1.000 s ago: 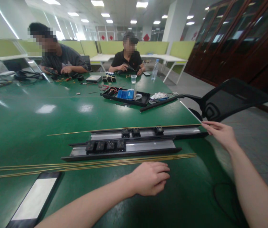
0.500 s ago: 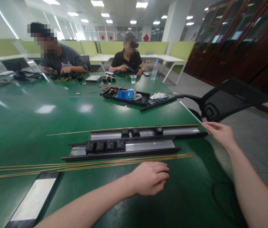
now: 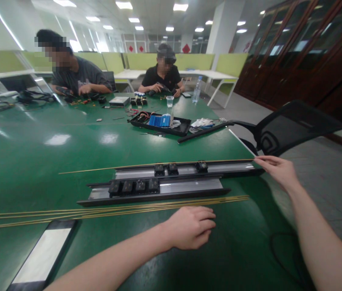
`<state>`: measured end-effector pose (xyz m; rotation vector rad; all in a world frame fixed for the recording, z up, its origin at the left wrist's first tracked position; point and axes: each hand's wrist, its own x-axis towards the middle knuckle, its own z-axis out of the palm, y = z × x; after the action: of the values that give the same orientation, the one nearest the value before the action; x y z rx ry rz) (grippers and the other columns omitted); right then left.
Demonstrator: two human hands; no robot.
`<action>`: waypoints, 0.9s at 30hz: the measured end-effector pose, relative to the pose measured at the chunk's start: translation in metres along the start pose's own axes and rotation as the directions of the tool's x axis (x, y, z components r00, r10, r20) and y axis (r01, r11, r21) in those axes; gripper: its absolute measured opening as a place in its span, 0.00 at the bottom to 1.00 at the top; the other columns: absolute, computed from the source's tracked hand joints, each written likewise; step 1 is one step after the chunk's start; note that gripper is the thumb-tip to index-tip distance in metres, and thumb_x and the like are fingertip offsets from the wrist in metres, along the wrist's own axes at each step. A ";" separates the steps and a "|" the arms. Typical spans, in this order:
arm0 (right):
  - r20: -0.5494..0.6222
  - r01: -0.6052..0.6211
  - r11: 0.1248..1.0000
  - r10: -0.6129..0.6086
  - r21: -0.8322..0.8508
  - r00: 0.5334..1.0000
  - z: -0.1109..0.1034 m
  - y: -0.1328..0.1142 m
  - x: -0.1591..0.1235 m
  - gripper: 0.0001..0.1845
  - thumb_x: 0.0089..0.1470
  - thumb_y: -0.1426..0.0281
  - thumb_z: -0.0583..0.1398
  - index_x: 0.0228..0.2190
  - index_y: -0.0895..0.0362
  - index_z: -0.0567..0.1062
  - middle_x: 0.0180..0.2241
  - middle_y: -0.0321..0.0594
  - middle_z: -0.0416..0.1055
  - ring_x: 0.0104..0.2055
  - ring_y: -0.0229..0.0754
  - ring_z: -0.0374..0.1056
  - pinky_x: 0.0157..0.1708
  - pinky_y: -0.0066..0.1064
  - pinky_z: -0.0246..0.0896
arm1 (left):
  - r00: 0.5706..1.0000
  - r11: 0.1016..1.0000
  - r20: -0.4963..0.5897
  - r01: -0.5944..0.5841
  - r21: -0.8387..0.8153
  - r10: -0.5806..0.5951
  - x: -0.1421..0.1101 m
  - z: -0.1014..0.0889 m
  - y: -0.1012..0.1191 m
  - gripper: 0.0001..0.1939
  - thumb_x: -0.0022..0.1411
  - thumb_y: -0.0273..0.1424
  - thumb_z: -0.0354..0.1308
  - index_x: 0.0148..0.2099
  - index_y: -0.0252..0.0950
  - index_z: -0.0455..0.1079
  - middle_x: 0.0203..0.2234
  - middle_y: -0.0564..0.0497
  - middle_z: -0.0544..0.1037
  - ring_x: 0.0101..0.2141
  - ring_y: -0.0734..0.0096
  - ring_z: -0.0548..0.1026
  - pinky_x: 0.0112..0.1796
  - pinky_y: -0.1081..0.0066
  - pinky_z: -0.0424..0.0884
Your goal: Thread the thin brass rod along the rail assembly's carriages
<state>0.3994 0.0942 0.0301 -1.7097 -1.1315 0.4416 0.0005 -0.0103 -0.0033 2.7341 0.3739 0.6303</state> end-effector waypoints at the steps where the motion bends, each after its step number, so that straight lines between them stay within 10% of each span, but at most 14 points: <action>1: 0.001 0.000 1.000 0.000 0.003 1.000 0.000 0.002 0.001 0.31 0.32 0.53 0.73 0.37 0.62 0.85 0.24 0.41 0.74 0.26 0.38 0.61 0.25 0.30 0.55 | 1.000 1.000 -0.001 0.000 -0.001 0.000 0.000 0.000 0.000 0.15 0.70 0.30 0.49 0.51 0.31 0.74 0.55 0.43 0.77 0.60 0.61 0.72 0.61 0.65 0.69; 27: 0.015 0.033 0.999 -0.034 0.020 0.999 0.004 -0.002 -0.003 0.31 0.34 0.52 0.73 0.37 0.62 0.85 0.23 0.40 0.73 0.25 0.36 0.59 0.24 0.30 0.54 | 1.000 1.000 0.004 0.003 -0.013 -0.003 0.001 0.000 0.001 0.15 0.69 0.30 0.50 0.52 0.32 0.73 0.55 0.42 0.77 0.60 0.62 0.72 0.61 0.64 0.69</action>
<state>0.3939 0.0944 0.0296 -1.6700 -1.1615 0.4447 0.0015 -0.0110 -0.0024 2.7214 0.3715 0.6249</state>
